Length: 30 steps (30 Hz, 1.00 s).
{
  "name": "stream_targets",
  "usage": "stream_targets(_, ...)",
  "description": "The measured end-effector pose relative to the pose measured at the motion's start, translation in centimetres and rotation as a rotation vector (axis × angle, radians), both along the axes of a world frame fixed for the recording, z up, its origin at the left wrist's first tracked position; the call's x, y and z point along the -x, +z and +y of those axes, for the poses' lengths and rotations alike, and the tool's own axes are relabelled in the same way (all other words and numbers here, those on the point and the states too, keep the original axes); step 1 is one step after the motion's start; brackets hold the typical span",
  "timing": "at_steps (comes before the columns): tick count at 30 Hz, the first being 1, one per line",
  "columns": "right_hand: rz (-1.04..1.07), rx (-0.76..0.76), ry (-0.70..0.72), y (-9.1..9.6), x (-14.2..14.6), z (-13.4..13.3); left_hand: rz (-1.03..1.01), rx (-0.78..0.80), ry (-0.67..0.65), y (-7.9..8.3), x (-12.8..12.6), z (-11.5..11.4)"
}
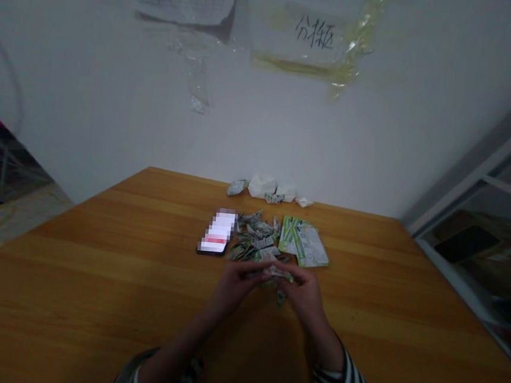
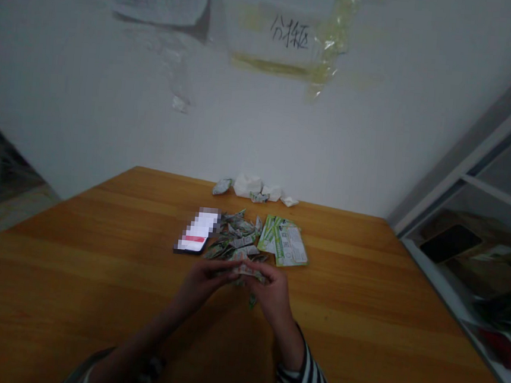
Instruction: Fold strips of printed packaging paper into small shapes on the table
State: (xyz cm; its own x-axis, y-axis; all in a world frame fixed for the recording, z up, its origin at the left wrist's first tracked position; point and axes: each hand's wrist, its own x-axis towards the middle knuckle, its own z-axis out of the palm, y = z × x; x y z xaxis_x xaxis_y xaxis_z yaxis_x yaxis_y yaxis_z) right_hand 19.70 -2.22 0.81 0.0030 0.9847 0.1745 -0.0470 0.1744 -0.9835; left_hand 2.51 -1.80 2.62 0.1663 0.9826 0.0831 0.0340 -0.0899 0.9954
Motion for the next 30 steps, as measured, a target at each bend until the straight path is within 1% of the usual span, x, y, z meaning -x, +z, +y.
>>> stream_targets(5, -0.023, -0.056, -0.06, -0.2, 0.0, -0.1, -0.041, -0.012, -0.024, 0.2, -0.1, -0.1)
stream_targets(11, -0.018, -0.089, -0.04, -0.1, -1.0, 0.1, -0.049, -0.073, -0.085, 0.1, 0.1, -0.2)
stream_targets(14, -0.001, -0.097, 0.0, 0.2, -1.4, 0.1, -0.014, -0.117, -0.124, 0.2, 0.2, -0.2)
stream_targets(16, -0.047, -0.12, 0.012, 0.3, -1.5, 0.0, 0.016, -0.147, -0.158, 0.2, 0.3, -0.3)
stream_targets(18, -0.117, -0.158, 0.031, 0.4, -1.4, 0.0, 0.039, -0.164, -0.15, 0.3, 0.3, -0.4)
stream_targets(22, -0.197, -0.224, 0.162, 0.6, -1.0, -0.1, 0.038, -0.127, -0.116, 0.3, 0.3, -0.6)
stream_targets(24, -0.193, -0.222, 0.187, 0.7, -0.8, -0.1, 0.024, -0.099, -0.122, 0.2, 0.3, -0.6)
stream_targets(26, -0.153, -0.192, 0.155, 0.6, -0.8, -0.1, -0.001, -0.071, -0.114, 0.2, 0.3, -0.5)
stream_targets(30, -0.038, -0.076, 0.028, 0.2, -0.9, 0.1, -0.022, -0.019, -0.099, 0.1, 0.3, -0.4)
